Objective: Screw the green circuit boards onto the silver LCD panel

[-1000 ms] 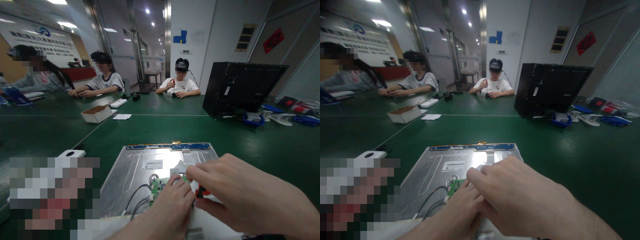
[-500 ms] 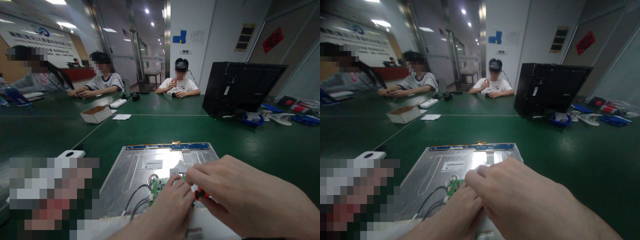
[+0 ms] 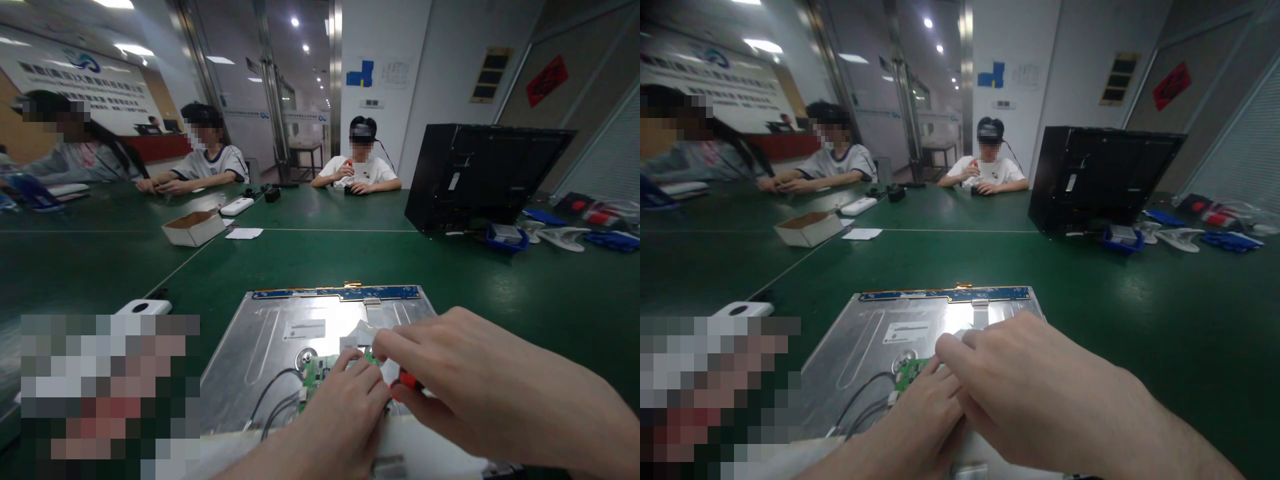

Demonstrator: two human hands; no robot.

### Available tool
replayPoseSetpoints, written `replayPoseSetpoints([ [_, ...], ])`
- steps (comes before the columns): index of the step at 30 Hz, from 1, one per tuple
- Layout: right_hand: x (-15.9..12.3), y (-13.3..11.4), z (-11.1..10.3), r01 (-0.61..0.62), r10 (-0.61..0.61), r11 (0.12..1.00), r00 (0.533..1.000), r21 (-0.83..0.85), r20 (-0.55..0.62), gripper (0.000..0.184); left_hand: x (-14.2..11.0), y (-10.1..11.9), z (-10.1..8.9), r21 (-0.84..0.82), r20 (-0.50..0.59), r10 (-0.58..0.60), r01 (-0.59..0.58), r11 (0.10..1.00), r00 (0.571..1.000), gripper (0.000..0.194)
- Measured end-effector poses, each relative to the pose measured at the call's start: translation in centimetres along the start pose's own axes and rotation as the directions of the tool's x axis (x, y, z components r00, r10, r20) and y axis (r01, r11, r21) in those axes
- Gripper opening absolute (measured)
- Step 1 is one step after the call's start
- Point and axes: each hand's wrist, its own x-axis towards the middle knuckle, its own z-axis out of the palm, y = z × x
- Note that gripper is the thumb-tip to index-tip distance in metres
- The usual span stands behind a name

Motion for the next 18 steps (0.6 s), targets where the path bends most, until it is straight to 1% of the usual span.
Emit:
replayPoseSetpoints([
  [2, -0.14, -0.15, -0.15, 0.008, -0.009, 0.999, 1.0, 0.045, 0.018, 0.016, -0.02, -0.02, -0.02, -0.008, -0.01, 0.006, -0.006, 1.0, 1.0, 0.028],
  [4, -0.19, -0.18, -0.19, 0.004, -0.006, 0.999, 0.999, 0.052, 0.039, 0.017, -0.04, -0.03, -0.05, -0.006, -0.01, 0.007, -0.007, 1.0, 1.0, 0.028],
  [7, -0.07, 0.01, -0.01, -0.012, 0.012, 1.0, 0.999, 0.002, 0.031, 0.013, -0.08, -0.01, -0.11, 0.005, 0.003, 0.004, -0.004, 1.0, 1.0, 0.028],
  [10, 0.11, 0.25, 0.25, -0.023, 0.024, 0.998, 0.999, -0.059, 0.024, 0.006, -0.1, 0.04, -0.14, 0.012, -0.001, 0.002, -0.002, 1.0, 1.0, 0.027],
  [12, 0.15, 0.28, 0.29, -0.023, 0.024, 0.997, 0.999, -0.07, 0.024, 0.004, -0.11, 0.07, -0.17, 0.013, -0.006, -0.002, 0.002, 1.0, 1.0, 0.028],
  [14, 0.07, 0.18, 0.19, -0.015, 0.015, 0.999, 1.0, -0.042, 0.02, 0.003, -0.11, 0.07, -0.18, 0.011, -0.003, -0.002, 0.002, 1.0, 1.0, 0.028],
  [18, -0.19, -0.13, -0.31, 0.001, -0.003, 0.999, 0.999, 0.054, 0.043, 0.013, -0.14, -0.06, -0.11, 0.003, -0.006, 0.013, -0.013, 1.0, 1.0, 0.027],
])
